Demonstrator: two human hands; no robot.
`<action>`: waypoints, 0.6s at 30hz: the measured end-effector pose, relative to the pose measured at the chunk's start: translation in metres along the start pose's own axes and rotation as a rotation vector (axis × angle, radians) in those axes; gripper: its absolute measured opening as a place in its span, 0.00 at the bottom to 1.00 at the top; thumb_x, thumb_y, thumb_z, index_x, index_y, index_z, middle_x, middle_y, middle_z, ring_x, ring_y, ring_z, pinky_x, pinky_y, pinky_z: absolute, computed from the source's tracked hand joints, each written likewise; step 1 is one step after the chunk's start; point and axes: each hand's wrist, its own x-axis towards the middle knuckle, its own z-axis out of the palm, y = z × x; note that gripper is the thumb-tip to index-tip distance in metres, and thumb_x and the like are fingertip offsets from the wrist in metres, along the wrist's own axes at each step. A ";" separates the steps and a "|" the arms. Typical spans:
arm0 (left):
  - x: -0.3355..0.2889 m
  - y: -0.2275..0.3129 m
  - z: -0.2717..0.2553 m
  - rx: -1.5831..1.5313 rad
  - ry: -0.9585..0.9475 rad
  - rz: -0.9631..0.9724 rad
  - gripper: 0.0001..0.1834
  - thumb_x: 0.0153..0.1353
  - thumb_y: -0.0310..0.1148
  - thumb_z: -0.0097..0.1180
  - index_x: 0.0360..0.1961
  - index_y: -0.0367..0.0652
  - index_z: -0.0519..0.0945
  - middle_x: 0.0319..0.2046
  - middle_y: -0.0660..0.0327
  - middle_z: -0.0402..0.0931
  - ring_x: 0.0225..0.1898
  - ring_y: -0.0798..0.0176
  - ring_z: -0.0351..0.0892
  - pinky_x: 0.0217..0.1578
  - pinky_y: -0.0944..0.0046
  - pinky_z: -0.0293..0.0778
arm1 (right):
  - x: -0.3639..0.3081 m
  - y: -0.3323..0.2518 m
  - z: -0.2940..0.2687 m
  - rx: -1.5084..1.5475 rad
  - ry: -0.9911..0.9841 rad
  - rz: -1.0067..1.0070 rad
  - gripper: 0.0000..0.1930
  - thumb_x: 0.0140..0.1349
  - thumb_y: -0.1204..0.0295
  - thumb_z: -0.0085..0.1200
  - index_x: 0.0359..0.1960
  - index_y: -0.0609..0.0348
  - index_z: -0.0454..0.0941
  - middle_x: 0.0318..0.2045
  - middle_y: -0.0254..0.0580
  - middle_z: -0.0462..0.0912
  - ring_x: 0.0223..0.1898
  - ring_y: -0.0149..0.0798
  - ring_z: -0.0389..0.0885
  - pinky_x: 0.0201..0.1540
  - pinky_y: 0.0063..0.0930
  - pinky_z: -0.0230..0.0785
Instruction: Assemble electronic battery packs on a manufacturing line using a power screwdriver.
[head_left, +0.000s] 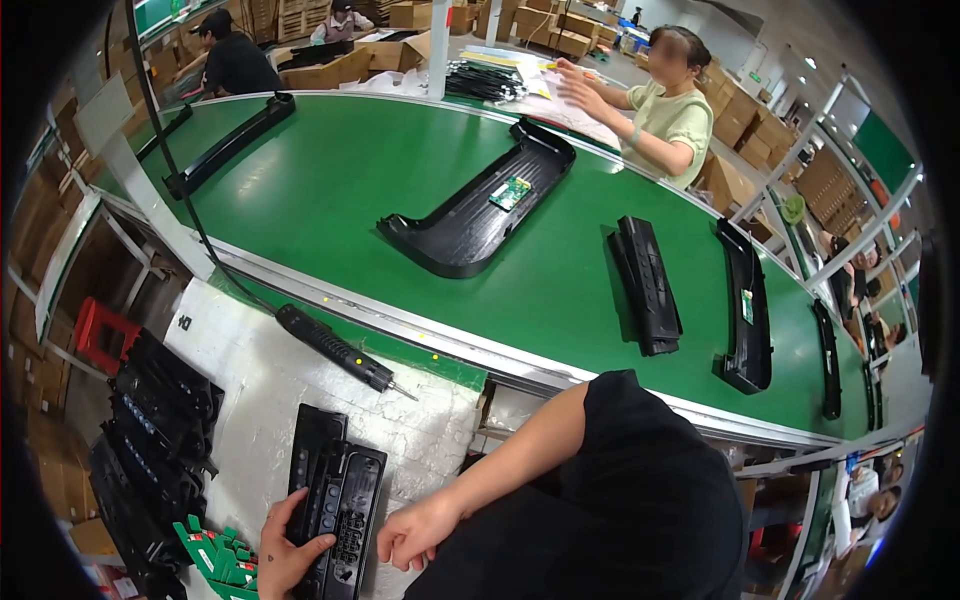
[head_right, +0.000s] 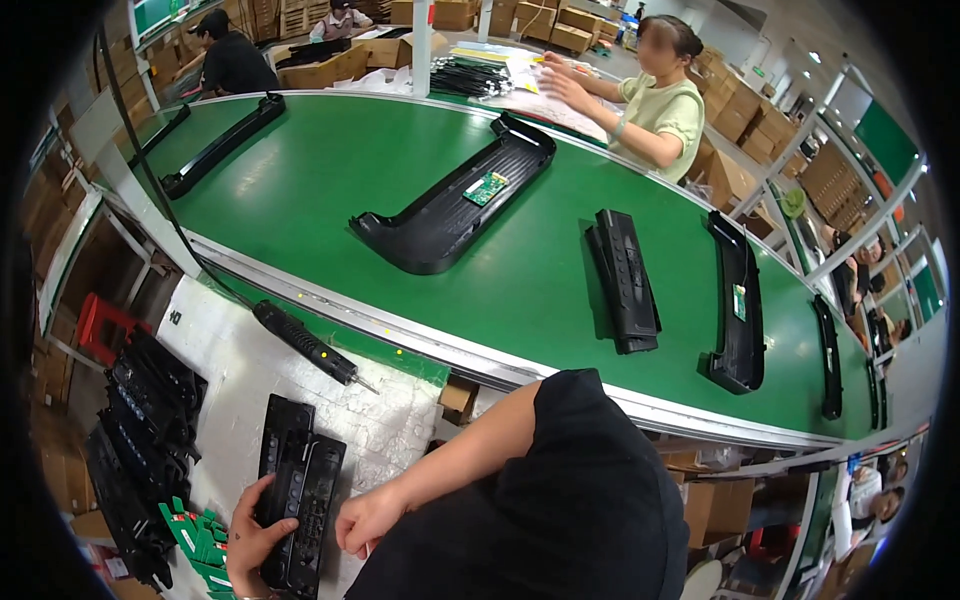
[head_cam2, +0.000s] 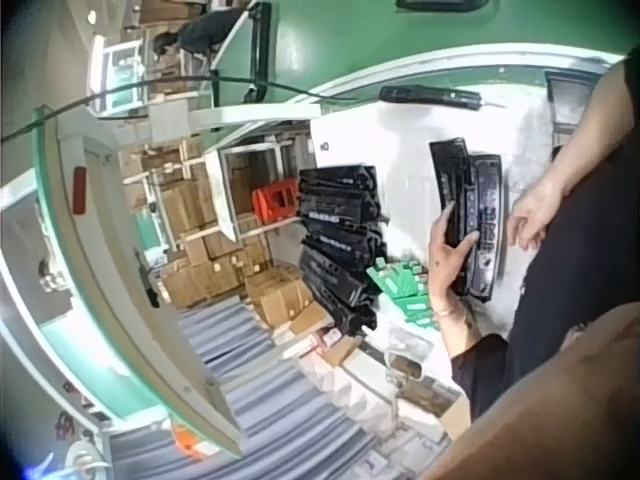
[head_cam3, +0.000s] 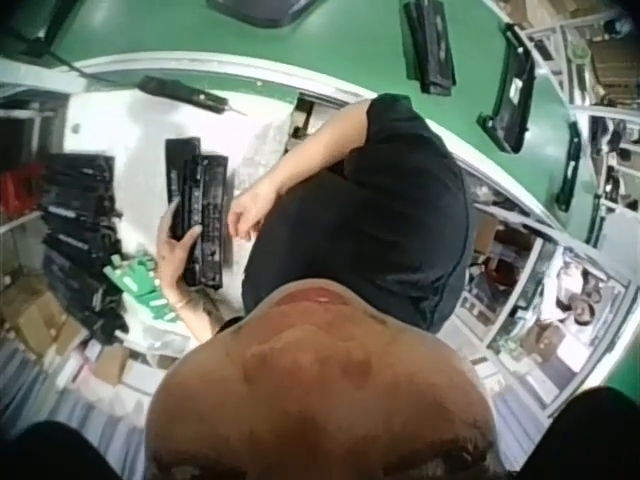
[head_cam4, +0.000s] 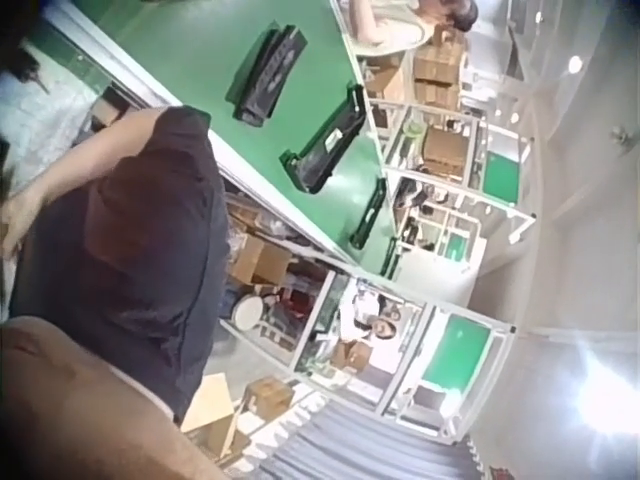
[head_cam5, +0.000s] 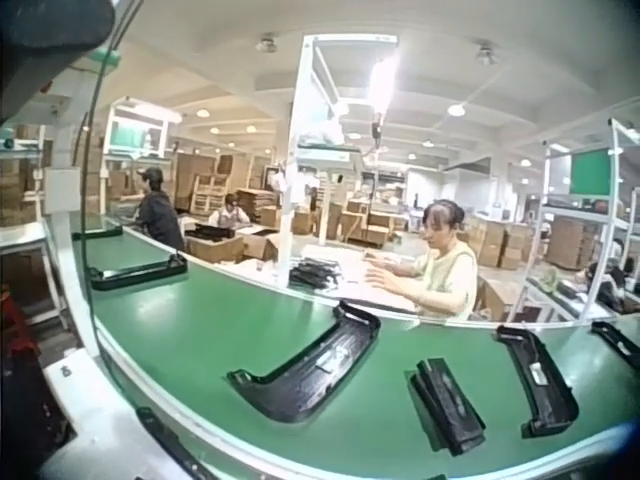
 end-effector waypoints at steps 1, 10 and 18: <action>-0.003 0.008 0.006 0.301 0.096 0.074 0.35 0.40 0.26 0.65 0.53 0.41 0.67 0.51 0.50 0.65 0.52 0.53 0.66 0.53 0.60 0.62 | -0.004 -0.008 -0.002 0.000 0.010 0.000 0.23 0.58 0.61 0.48 0.50 0.64 0.65 0.37 0.39 0.76 0.35 0.33 0.77 0.35 0.23 0.70; -0.030 0.018 0.066 0.931 0.483 0.342 0.23 0.53 0.33 0.56 0.50 0.36 0.69 0.51 0.42 0.62 0.51 0.39 0.60 0.52 0.47 0.58 | 0.025 -0.079 -0.071 -1.317 0.695 -0.511 0.11 0.46 0.67 0.56 0.33 0.53 0.77 0.35 0.41 0.74 0.45 0.45 0.67 0.46 0.36 0.63; -0.046 0.012 0.074 0.761 0.196 0.084 0.26 0.48 0.33 0.60 0.51 0.43 0.71 0.42 0.51 0.71 0.42 0.46 0.72 0.48 0.54 0.67 | 0.067 -0.066 -0.088 -1.612 0.611 -0.313 0.08 0.44 0.69 0.51 0.24 0.56 0.80 0.30 0.50 0.77 0.37 0.47 0.78 0.33 0.40 0.71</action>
